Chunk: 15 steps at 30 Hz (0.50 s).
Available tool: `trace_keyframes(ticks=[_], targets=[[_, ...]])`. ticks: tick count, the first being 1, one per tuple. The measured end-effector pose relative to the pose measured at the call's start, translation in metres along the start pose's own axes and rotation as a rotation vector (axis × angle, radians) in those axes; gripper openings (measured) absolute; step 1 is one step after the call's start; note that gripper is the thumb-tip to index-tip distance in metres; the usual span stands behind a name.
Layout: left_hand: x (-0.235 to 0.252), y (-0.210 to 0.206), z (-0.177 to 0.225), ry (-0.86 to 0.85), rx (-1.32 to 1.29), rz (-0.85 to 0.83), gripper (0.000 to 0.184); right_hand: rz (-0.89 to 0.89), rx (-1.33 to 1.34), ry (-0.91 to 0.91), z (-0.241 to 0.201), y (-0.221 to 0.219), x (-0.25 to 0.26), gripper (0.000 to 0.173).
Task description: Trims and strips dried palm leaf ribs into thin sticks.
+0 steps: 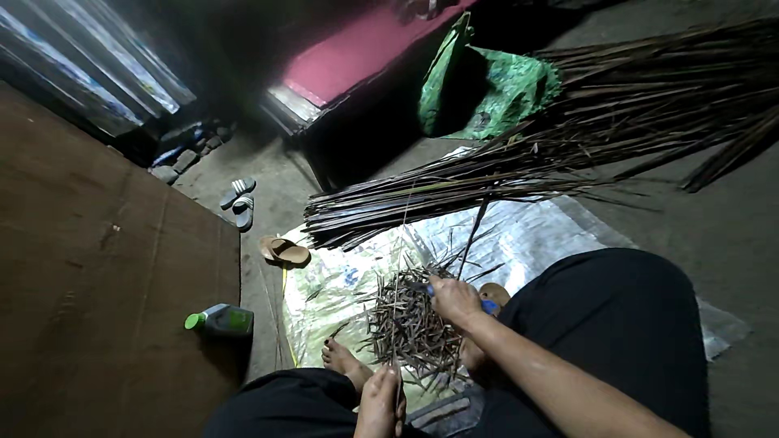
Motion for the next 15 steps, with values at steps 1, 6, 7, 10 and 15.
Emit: trace_keyframes(ticks=[1,6,7,10,15], targets=[[0.001,0.000,0.001,0.005,-0.010,0.003,0.033,-0.006,0.058,-0.028,0.006,0.008,0.001,0.037],[0.002,0.000,0.004,0.045,-0.036,0.034,0.036,-0.043,0.395,-0.134,0.063,0.048,-0.020,0.030],[0.003,0.000,0.002,0.051,-0.046,0.022,0.036,0.012,0.523,-0.228,0.080,0.059,-0.030,0.029],[0.005,-0.002,0.000,0.069,-0.069,-0.006,0.036,0.224,0.943,-0.417,0.130,0.094,-0.065,0.023],[0.006,-0.005,-0.001,0.073,-0.067,-0.010,0.036,0.535,1.124,-0.426,0.198,0.107,-0.101,0.020]])
Point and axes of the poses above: each hand's wrist, its own x-axis towards the middle knuckle, its own y-axis out of the back of the hand, z = x × y, the point moved 2 cm from there along x, towards the middle knuckle, and after that the axes turned 9 degrees about z, right-handed, at the moved point
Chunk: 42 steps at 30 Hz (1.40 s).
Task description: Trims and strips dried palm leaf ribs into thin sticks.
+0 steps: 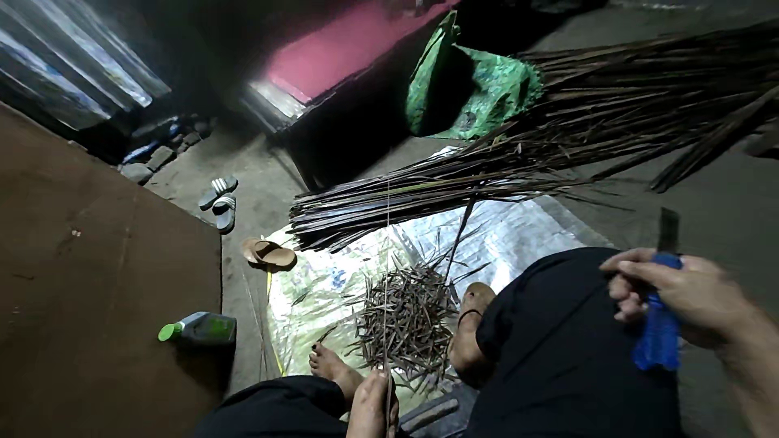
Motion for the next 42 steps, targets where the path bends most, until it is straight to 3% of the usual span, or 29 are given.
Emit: trace_keyframes(ticks=[4,7,9,14,18,20,24,28,32,35,38,42], targets=[[0.001,-0.007,0.001,0.008,0.044,0.000,0.036,0.263,-0.045,0.145,-0.006,-0.016,0.010,0.020],[0.002,-0.012,0.004,0.000,0.106,-0.012,0.036,0.224,-0.238,0.017,-0.030,-0.031,0.036,0.029],[0.000,-0.011,0.007,-0.011,0.124,-0.005,0.036,0.172,-0.317,-0.080,-0.039,-0.037,0.051,0.027],[-0.003,-0.008,0.006,-0.040,0.101,-0.021,0.035,0.165,-0.358,0.025,-0.047,-0.054,0.051,0.027],[-0.015,-0.013,0.024,-0.008,0.123,0.012,0.030,0.045,-0.506,0.101,-0.047,-0.074,0.061,0.030],[-0.025,-0.018,0.042,0.025,0.153,0.077,0.031,0.014,-0.575,0.233,-0.041,-0.079,0.053,0.030],[-0.004,0.005,0.017,-0.098,-0.001,0.006,0.027,-0.099,-0.734,0.412,-0.026,-0.092,-0.006,0.027],[-0.009,0.003,0.019,-0.044,-0.005,-0.063,0.031,-0.339,-0.728,0.230,0.003,-0.096,-0.032,0.023],[-0.011,-0.003,0.018,0.000,0.025,-0.118,0.036,-0.651,-0.380,-0.008,0.020,-0.119,-0.054,0.033],[-0.007,-0.006,0.021,0.002,0.051,-0.073,0.033,-0.746,-0.222,0.233,0.019,-0.155,-0.079,0.033],[-0.003,-0.001,0.021,-0.015,0.025,-0.006,0.029,-0.925,-0.457,0.590,0.023,-0.185,-0.112,0.030],[-0.005,0.003,0.019,-0.056,0.048,0.133,0.038,-1.069,-0.762,0.782,0.043,-0.206,-0.151,0.025]])
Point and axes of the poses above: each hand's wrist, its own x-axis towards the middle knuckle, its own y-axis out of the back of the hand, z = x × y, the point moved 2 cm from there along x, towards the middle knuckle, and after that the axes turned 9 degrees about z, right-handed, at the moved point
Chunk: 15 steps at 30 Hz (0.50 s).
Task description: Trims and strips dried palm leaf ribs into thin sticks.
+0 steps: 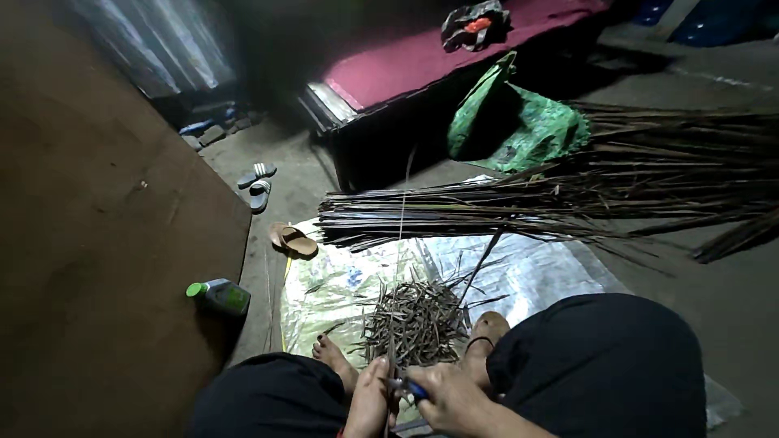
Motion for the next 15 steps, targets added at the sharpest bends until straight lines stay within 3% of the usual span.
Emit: trace_keyframes(ticks=[3,9,15], targets=[[0.000,0.001,-0.005,-0.019,-0.044,-0.008,0.039,-0.027,-0.106,0.020,-0.009,-0.009,0.000,0.019],[-0.001,-0.005,-0.006,0.006,-0.085,-0.067,0.036,0.260,-0.248,0.134,0.011,-0.017,0.007,0.012],[-0.002,-0.009,-0.009,0.017,-0.022,-0.105,0.035,0.068,-0.275,-0.135,0.026,0.000,0.021,0.023]])
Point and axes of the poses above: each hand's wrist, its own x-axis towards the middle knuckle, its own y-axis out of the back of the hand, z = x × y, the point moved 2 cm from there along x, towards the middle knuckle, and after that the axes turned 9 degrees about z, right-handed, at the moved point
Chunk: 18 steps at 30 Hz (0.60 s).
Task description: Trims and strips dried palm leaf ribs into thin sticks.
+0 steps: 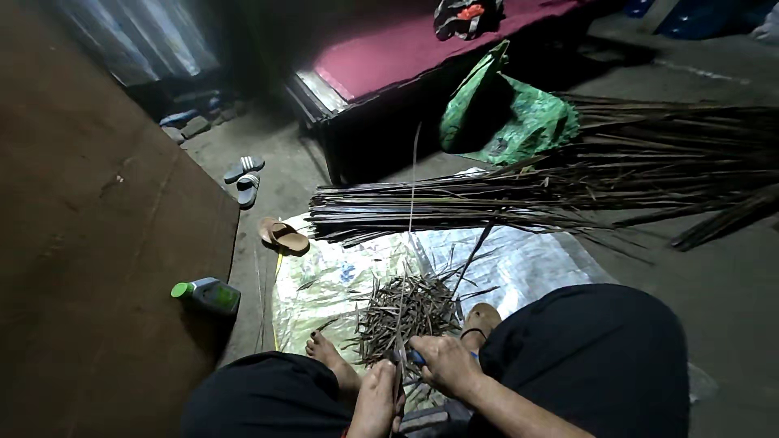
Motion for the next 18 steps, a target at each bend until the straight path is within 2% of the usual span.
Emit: trace_keyframes(ticks=[6,14,18], targets=[[-0.002,-0.001,-0.001,-0.003,-0.008,-0.015,0.034,-0.005,-0.051,-0.100,0.010,0.007,0.007,0.029],[-0.002,-0.001,-0.001,0.005,-0.026,-0.037,0.035,0.015,-0.144,-0.136,0.007,0.008,0.009,0.025],[-0.003,0.001,-0.003,-0.011,-0.008,-0.052,0.035,-0.020,-0.119,-0.291,0.016,0.022,0.014,0.033]])
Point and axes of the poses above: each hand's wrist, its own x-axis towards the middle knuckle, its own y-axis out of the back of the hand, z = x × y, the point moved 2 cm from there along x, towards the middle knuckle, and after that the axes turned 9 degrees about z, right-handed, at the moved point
